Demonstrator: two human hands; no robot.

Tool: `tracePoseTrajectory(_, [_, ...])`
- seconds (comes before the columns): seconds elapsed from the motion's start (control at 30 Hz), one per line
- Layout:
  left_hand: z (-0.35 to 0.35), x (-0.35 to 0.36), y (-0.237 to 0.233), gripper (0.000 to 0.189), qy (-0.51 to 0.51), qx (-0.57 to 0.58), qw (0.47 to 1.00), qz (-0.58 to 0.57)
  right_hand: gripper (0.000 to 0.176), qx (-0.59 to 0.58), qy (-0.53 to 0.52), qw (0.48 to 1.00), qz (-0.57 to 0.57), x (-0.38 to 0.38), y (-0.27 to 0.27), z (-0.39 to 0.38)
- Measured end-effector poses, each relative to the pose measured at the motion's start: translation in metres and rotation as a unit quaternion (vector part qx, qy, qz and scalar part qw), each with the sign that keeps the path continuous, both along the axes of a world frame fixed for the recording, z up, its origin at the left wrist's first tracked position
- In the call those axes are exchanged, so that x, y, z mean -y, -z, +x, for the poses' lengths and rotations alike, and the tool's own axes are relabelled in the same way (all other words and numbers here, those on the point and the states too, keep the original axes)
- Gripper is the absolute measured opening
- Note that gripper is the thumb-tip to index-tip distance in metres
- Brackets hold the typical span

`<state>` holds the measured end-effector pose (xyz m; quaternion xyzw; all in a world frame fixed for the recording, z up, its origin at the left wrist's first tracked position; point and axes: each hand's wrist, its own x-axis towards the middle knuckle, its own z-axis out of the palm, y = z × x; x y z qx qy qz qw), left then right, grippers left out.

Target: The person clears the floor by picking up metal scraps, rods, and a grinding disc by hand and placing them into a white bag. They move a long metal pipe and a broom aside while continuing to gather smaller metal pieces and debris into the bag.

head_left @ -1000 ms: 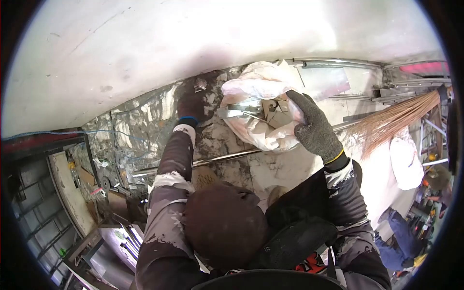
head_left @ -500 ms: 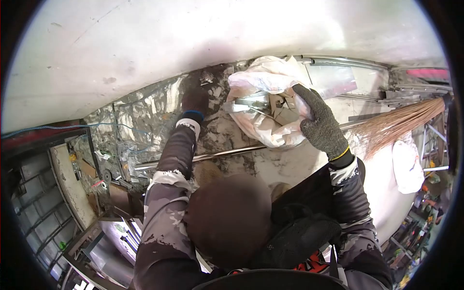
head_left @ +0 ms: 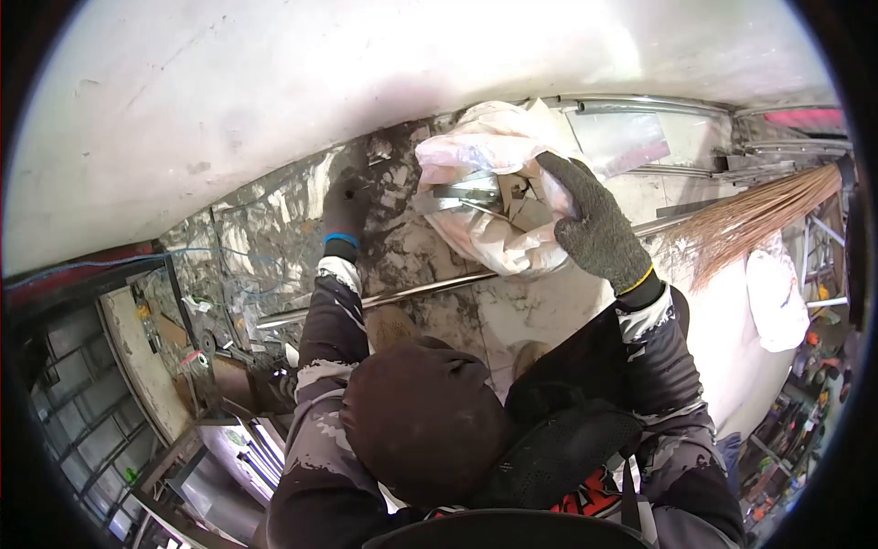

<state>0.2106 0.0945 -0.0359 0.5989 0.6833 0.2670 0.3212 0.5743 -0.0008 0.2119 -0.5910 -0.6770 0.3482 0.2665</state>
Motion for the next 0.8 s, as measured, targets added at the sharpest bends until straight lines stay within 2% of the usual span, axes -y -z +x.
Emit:
tracePoseTrajectory(0.03, [-0.005,0.005,0.005,0.021,-0.002,-0.001,1.000,-0.001,0.076,-0.004,0.001,1.000,-0.001,-0.001,0.000,0.000])
tracePoseTrajectory(0.1, [-0.006,0.015,-0.026,0.020,-0.085,0.168,0.979,-0.079,0.076,-0.001,-0.001,1.000,0.001,-0.001,0.000,-0.001])
tracePoseTrajectory(0.13, [-0.011,0.019,-0.022,0.020,-0.085,0.166,0.979,-0.079,0.076,0.004,-0.002,1.000,0.005,-0.001,-0.001,-0.001])
tracePoseTrajectory(0.2, [-0.015,0.024,-0.022,0.018,-0.180,0.196,0.953,-0.148,0.076,-0.003,0.002,1.000,-0.004,0.000,-0.002,-0.001])
tracePoseTrajectory(0.23, [-0.011,0.032,-0.019,0.018,-0.179,0.196,0.953,-0.146,0.076,-0.009,0.006,1.000,-0.013,0.000,-0.002,-0.001])
tracePoseTrajectory(0.27, [0.010,0.042,-0.040,0.018,-0.140,0.361,0.912,-0.137,0.076,-0.009,0.006,1.000,-0.011,0.000,-0.002,-0.002])
tracePoseTrajectory(0.3, [0.026,0.049,-0.057,0.018,-0.098,0.515,0.842,-0.126,0.076,-0.016,0.011,1.000,-0.016,0.000,-0.002,-0.002])
tracePoseTrajectory(0.33, [0.034,0.049,-0.065,0.018,-0.100,0.515,0.842,-0.126,0.076,-0.023,0.015,0.999,-0.022,0.001,-0.001,-0.003])
tracePoseTrajectory(0.4, [0.044,0.041,-0.072,0.019,-0.052,0.380,0.907,-0.170,0.076,-0.017,0.008,1.000,-0.018,0.003,-0.003,-0.004])
tracePoseTrajectory(0.43, [0.037,0.028,-0.059,0.022,0.006,0.206,0.971,-0.122,0.076,-0.010,0.003,1.000,-0.006,0.001,-0.004,-0.004])
tracePoseTrajectory(0.47, [0.034,0.013,-0.049,0.022,0.007,0.208,0.971,-0.119,0.076,-0.007,0.002,1.000,-0.003,-0.001,-0.005,-0.004])
tracePoseTrajectory(0.5, [0.033,-0.002,-0.041,0.027,0.046,0.050,0.995,-0.066,0.077,-0.015,0.003,1.000,-0.010,0.000,-0.005,-0.004])
tracePoseTrajectory(0.53, [0.033,-0.014,-0.031,0.033,0.084,-0.110,0.990,-0.016,0.077,-0.023,0.003,0.999,-0.022,0.002,-0.004,-0.004])
tracePoseTrajectory(0.57, [0.034,-0.025,-0.025,0.033,0.083,-0.107,0.991,-0.022,0.077,-0.021,0.002,0.999,-0.029,0.005,-0.003,-0.005])
tracePoseTrajectory(0.63, [0.039,-0.051,-0.019,0.033,0.168,-0.280,0.942,0.079,0.077,0.014,0.002,1.000,-0.009,0.005,-0.006,-0.005])
tracePoseTrajectory(0.67, [0.043,-0.056,-0.016,0.033,0.168,-0.275,0.943,0.079,0.077,0.019,0.002,1.000,-0.010,0.004,-0.009,-0.006])
tracePoseTrajectory(0.77, [0.056,-0.068,-0.011,0.022,0.167,-0.366,0.913,-0.060,0.077,-0.026,0.029,0.998,-0.050,0.008,-0.016,-0.009])
tracePoseTrajectory(0.8, [0.061,-0.070,-0.012,0.022,0.167,-0.364,0.915,-0.056,0.078,-0.014,0.031,0.998,-0.050,0.009,-0.013,-0.008])
